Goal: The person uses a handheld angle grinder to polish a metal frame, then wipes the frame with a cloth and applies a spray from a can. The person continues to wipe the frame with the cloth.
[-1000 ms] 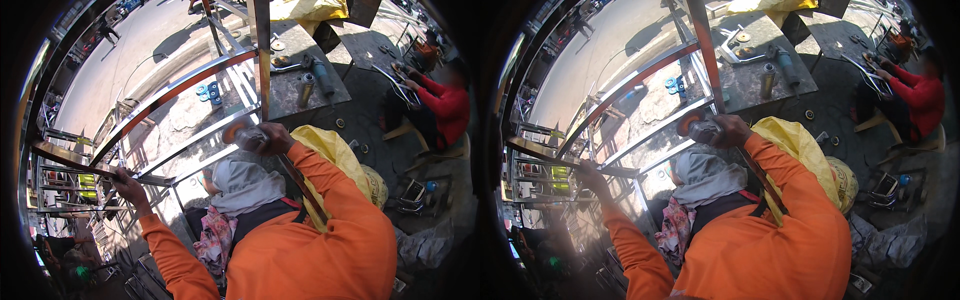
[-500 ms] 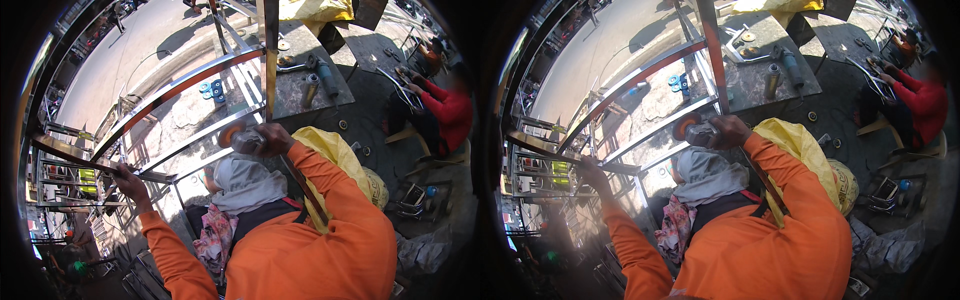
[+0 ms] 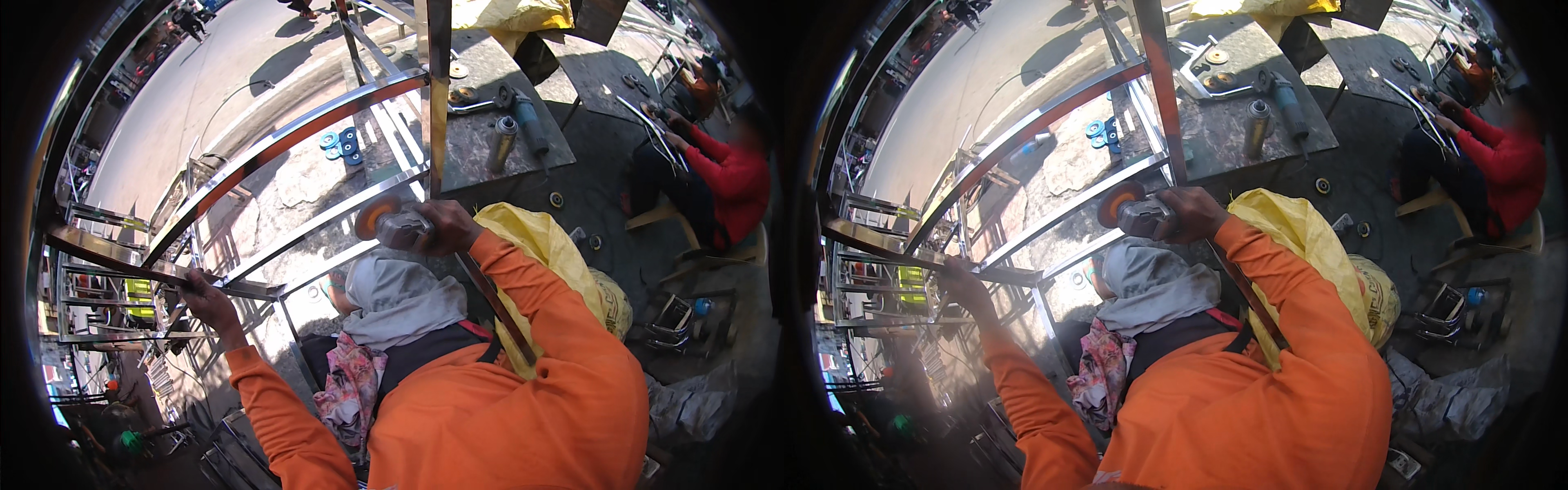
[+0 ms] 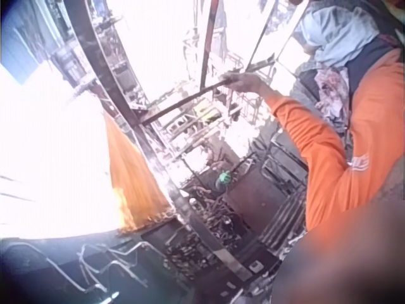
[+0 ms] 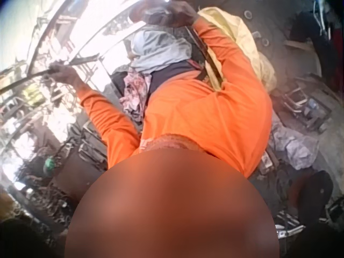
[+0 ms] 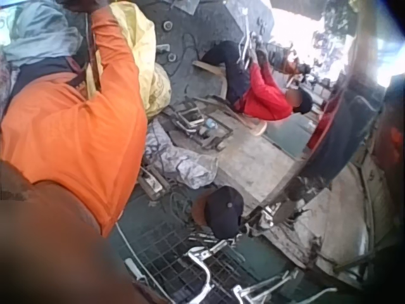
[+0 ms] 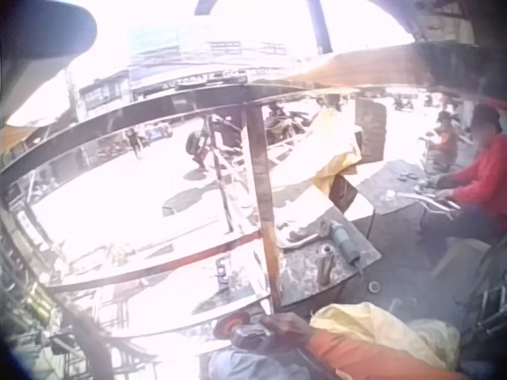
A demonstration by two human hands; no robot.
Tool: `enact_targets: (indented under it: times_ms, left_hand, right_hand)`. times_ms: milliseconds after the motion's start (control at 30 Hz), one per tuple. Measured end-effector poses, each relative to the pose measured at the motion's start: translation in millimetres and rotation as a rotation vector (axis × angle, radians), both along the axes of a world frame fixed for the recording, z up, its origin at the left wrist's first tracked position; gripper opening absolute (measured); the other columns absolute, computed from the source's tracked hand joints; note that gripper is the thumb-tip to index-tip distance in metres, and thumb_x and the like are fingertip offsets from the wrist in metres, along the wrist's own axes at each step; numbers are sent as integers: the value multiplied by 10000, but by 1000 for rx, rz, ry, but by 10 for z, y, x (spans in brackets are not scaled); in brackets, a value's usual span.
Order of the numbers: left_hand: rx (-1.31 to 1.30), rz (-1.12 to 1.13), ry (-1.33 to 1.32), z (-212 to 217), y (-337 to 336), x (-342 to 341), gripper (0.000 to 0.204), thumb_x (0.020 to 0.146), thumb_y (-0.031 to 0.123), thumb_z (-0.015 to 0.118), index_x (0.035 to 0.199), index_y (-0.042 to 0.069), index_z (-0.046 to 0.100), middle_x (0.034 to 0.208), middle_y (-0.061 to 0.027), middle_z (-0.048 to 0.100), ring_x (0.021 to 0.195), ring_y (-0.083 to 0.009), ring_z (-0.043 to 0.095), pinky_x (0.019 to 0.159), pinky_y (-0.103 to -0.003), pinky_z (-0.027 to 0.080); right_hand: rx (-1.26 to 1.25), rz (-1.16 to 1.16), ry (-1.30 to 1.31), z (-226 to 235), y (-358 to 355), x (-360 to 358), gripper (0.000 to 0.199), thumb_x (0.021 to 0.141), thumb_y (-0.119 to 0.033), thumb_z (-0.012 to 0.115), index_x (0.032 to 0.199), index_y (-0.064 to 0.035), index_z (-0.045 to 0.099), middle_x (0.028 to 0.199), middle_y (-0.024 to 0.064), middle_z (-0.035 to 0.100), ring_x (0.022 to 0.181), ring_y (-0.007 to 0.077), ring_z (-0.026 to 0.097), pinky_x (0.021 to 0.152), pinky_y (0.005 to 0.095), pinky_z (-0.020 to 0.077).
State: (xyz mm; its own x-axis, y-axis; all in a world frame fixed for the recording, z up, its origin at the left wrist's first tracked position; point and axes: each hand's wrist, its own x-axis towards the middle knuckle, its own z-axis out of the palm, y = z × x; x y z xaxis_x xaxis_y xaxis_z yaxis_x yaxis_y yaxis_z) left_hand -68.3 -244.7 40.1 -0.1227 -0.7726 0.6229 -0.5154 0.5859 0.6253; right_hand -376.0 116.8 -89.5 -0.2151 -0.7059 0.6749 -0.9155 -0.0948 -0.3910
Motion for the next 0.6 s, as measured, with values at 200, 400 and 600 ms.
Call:
enact_targets:
  times_ms: [200,400,600]
  left_hand:
    - [-50,-47,-7,-41,-96,36,498,1042,413,494,1166,-65,559,989,-191,669,876,-302,659,794,-410,508]
    - [48,-70,-5,-35,-72,62,493,1043,426,487,1113,-58,555,960,-184,678,879,-294,664,785,-397,510]
    - [14,-22,-5,24,29,10,497,1047,423,474,1142,-59,550,961,-186,683,865,-308,676,773,-397,516]
  right_hand:
    - [-29,-27,-48,29,35,22,635,647,-254,834,1156,-15,537,906,170,670,782,384,690,664,446,575]
    - [-59,-150,-98,28,241,-24,614,651,-271,818,1137,-5,555,903,165,676,780,360,701,669,423,583]
    - [-60,-177,-136,32,332,-47,566,680,-265,796,1120,6,565,904,170,682,785,353,707,676,411,590]
